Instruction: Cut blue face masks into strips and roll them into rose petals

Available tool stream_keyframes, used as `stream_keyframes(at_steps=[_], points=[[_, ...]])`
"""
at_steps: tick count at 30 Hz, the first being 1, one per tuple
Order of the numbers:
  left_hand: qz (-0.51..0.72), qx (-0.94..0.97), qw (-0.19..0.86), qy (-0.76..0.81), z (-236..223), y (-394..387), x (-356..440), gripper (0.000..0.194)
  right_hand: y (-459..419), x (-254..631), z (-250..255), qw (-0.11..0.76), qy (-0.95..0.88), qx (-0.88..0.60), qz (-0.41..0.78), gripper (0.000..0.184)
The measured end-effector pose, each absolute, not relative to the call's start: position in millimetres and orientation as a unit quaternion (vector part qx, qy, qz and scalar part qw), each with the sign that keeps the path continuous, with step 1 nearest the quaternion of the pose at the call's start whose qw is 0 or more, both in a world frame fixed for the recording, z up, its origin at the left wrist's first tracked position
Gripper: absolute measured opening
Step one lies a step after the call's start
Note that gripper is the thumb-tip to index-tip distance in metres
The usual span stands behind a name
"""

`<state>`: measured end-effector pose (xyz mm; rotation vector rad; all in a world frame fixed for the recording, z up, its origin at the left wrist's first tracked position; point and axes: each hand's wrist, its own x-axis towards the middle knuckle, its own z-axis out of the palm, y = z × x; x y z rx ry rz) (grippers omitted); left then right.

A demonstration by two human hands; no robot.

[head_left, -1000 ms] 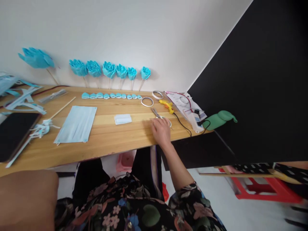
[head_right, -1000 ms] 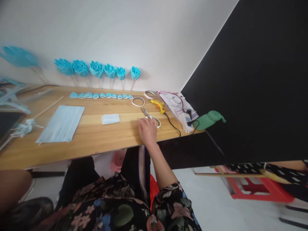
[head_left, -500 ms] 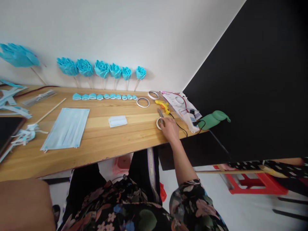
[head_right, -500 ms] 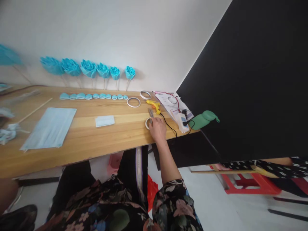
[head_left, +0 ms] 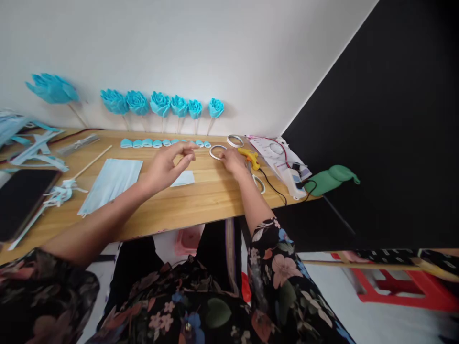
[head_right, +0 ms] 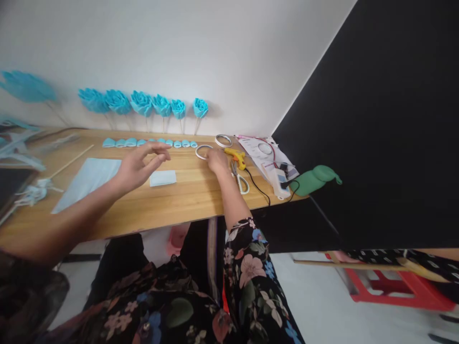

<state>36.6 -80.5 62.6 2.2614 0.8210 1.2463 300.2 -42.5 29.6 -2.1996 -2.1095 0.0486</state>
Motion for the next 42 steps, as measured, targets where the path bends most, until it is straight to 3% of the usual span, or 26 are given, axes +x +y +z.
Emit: stream_keyframes(at_steps=[4,10,13,26,31,38,42], points=[[0.462,0.791,0.239,0.322,41,-67,31,0.034,-52,305,30,0.095,-0.712,-0.694,0.048,0.019],[0.409,0.825,0.214,0.327,36,-75,34,0.044,-64,276,25,0.293,-0.773,-0.525,0.201,0.017],[0.406,0.835,0.185,0.324,32,-70,34,0.044,-69,261,24,0.339,-0.782,-0.456,0.255,0.020],[0.404,0.852,0.085,0.322,17,-60,30,0.030,-72,258,16,0.431,-0.778,-0.397,0.226,0.017],[0.406,0.849,0.090,0.324,17,-62,31,0.029,-74,256,14,0.442,-0.796,-0.384,0.155,0.013],[0.401,0.847,0.109,0.332,20,-65,31,0.025,-73,259,11,0.450,-0.809,-0.359,0.120,0.026],[0.406,0.846,0.110,0.326,18,-63,32,0.026,-74,257,11,0.449,-0.809,-0.358,0.127,0.014]])
